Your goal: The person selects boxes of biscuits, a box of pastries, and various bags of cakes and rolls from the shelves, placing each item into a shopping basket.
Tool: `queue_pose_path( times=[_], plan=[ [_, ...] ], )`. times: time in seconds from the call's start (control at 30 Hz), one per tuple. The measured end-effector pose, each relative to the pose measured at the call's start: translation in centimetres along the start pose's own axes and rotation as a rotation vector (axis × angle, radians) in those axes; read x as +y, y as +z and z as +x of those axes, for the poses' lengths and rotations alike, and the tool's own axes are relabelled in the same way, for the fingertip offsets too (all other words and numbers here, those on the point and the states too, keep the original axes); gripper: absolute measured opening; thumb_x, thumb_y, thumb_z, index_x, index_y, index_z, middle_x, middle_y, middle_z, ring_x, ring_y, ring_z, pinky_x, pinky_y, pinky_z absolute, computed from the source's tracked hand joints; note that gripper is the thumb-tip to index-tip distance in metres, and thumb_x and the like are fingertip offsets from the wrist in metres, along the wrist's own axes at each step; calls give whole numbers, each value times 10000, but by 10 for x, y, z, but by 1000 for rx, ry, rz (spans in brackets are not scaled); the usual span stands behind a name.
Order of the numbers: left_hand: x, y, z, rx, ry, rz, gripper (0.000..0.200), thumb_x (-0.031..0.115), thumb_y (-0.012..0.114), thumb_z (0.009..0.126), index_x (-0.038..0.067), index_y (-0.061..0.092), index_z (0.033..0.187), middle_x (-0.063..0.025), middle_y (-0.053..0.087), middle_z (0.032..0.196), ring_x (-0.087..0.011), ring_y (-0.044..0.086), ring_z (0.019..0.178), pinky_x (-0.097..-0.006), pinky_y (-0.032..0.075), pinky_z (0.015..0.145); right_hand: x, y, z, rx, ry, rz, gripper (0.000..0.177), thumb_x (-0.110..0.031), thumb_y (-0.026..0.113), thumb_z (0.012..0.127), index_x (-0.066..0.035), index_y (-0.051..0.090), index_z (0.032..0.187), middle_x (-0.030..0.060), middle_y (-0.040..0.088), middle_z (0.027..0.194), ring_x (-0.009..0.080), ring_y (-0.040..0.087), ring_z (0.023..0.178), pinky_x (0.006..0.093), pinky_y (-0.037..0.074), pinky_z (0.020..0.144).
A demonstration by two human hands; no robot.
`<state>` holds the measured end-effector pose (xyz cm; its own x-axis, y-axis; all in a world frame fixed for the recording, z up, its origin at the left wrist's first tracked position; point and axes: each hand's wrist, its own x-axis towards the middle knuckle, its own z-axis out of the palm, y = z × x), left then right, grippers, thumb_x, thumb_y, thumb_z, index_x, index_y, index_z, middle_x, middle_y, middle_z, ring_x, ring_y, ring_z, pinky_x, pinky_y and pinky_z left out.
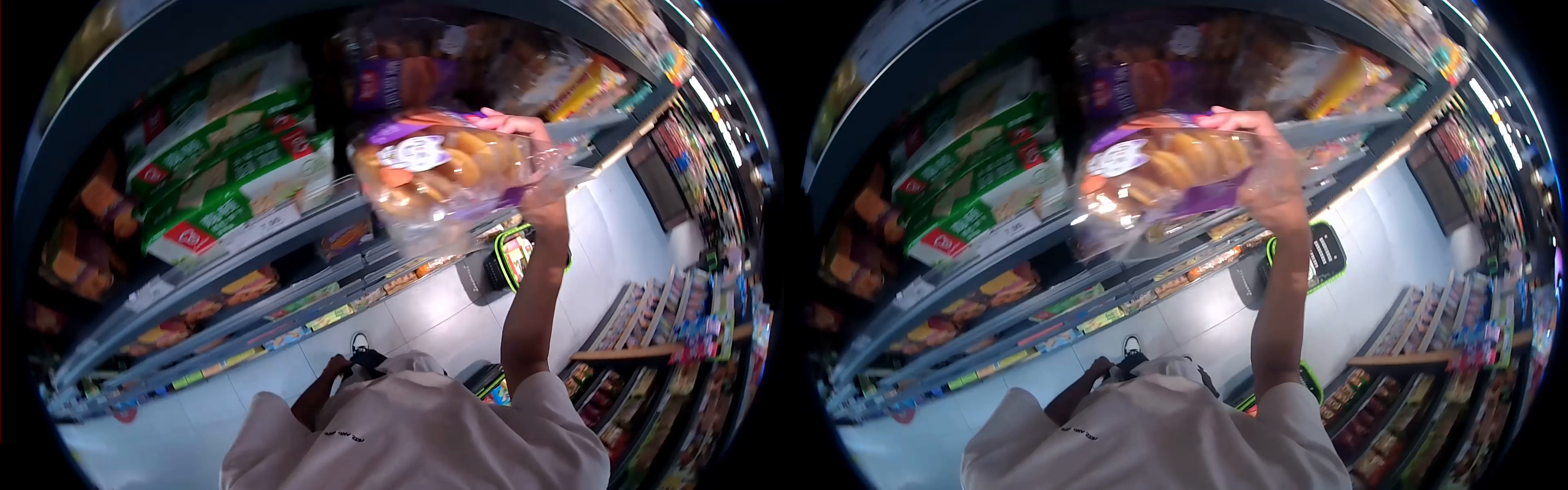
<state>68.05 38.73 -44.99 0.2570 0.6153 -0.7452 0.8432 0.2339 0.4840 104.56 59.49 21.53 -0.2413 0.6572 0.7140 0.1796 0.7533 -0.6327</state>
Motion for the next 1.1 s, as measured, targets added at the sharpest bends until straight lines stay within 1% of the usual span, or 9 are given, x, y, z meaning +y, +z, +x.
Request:
queue_pose_path(
  times=[0.23,0.3,0.37,0.4,0.43,0.57,0.73,0.83,1.1],
  plan=[
    [25,-15,-6,-197,174,322,304,349,606,754,57,679,794,-153,673,824,-294,672,779,-401,534,729,-13,-15,-28,186,-151,-5,508,-176,765,719,-2,524,1132,140,597,1110,258,518,1179,406,390,1032],
    [12,-3,20,-11,356,181,281,319,607,763,49,683,760,-154,672,812,-272,670,715,-385,531,687,-21,-22,-40,244,-115,-55,507,-203,760,737,-12,524,1142,135,588,1130,260,533,1151,405,391,1030],
    [68,-25,-2,-39,75,-125,262,289,641,798,36,678,855,-127,669,776,-236,660,684,-349,525,663,-29,-26,-53,350,-46,-38,536,-159,768,731,-5,507,1173,107,582,1157,237,550,1123,390,426,1001],
    [107,-43,-28,-53,68,-324,299,282,663,809,18,649,949,-115,670,817,-223,654,714,-335,519,670,-37,-24,-66,499,272,128,555,-84,778,715,-6,492,1185,87,583,1139,201,565,1094,351,475,947],
    [142,-58,-47,-68,60,-523,359,276,684,821,0,620,1043,-102,671,857,-210,647,743,-322,513,677,-36,-24,-70,556,137,73,551,-1,774,692,-14,496,1168,77,585,1097,171,580,1050,301,504,889],
    [290,-125,-129,-208,392,-850,425,223,690,856,-18,541,1173,-141,569,1215,-206,561,1111,-321,467,915,-32,-22,-102,660,248,420,434,14,741,752,-34,523,1124,42,602,1006,106,593,929,246,486,827],
    [392,-153,-186,-549,953,-1121,535,179,675,865,19,424,1310,-111,460,1372,-257,470,1237,-544,321,1075,0,-3,-167,816,501,615,264,-77,672,858,-32,513,1064,32,597,995,77,567,914,235,451,829],
    [399,-135,-178,-568,934,-1210,577,175,668,868,51,374,1349,-88,431,1399,-270,450,1251,-621,276,1073,23,5,-215,997,619,725,275,-97,681,859,-43,517,1073,33,610,990,83,580,913,239,458,829],
    [469,-100,-189,-159,596,-1373,473,149,630,898,39,429,1311,-63,519,1287,-167,501,1173,-351,385,1015,16,-18,-306,1126,745,856,380,-136,680,863,-44,460,1159,55,589,1081,141,587,1008,308,486,883]
  ],
)
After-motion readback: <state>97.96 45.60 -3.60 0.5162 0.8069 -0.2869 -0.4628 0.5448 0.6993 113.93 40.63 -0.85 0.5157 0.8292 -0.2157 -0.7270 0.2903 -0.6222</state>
